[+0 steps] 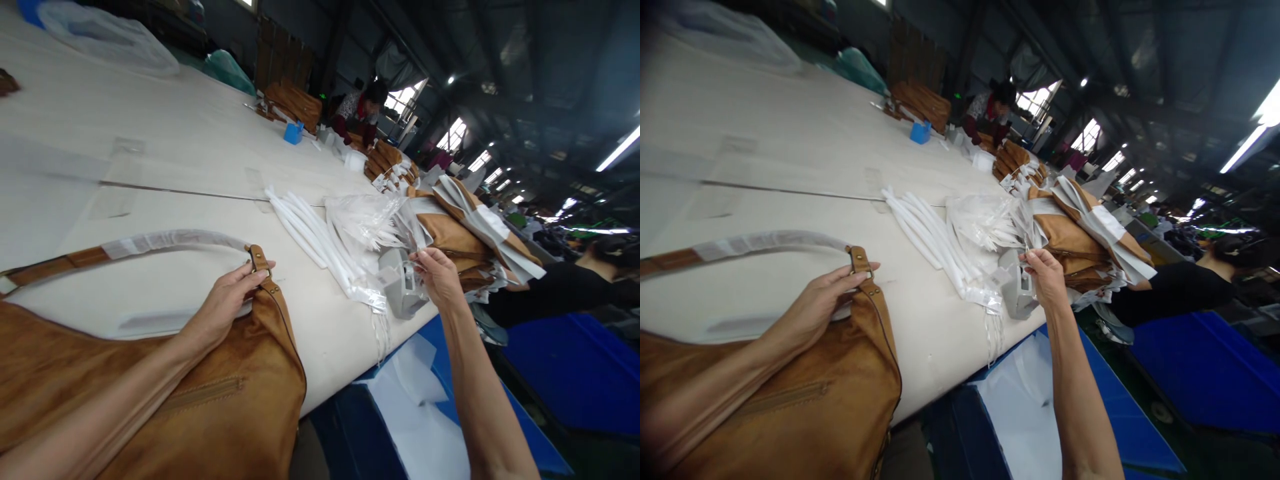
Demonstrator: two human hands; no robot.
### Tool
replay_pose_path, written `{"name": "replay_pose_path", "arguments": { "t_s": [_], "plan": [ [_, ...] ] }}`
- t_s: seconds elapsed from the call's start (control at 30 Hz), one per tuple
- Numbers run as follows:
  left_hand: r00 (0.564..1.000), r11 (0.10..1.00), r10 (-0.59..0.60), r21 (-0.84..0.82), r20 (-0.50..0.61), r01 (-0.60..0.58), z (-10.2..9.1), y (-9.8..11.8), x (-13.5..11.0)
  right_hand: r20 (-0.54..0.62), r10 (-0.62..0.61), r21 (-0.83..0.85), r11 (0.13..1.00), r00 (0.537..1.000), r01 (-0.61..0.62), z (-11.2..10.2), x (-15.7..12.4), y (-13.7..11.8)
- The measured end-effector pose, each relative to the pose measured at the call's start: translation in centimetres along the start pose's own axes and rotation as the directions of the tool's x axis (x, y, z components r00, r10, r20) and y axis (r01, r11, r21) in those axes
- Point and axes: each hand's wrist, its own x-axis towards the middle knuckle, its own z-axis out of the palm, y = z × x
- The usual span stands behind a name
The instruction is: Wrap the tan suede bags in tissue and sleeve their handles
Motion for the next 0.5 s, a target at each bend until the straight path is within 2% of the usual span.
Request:
{"name": "replay_pose_path", "arguments": {
  "t_s": [0.13, 0.23, 0.37, 0.5],
  "plan": [
    [0.999, 0.999, 0.022, -0.05, 0.045, -0.019, -0.3, 0.0, -0.2, 0.088, -0.033, 0.2, 0.98, 0.996, 0.014, 2.3, 0.8, -2.3],
    [0.993, 0.992, 0.025, -0.129, 0.112, -0.01, -0.5, 0.0, -0.6, 0.266, -0.024, 0.278, 0.959, 0.964, -0.053, 5.5, 0.4, -2.2],
    [0.992, 0.976, 0.009, -0.218, 0.126, 0.019, -0.6, 0.0, -1.1, 0.527, 0.052, 0.136, 0.98, 0.848, -0.145, 11.1, -1.4, -0.6],
    [0.988, 0.958, -0.013, -0.281, 0.155, 0.057, -0.8, 0.0, -1.3, 0.702, 0.104, 0.049, 0.98, 0.705, -0.194, 15.6, -3.1, 0.9]
  ]
}}
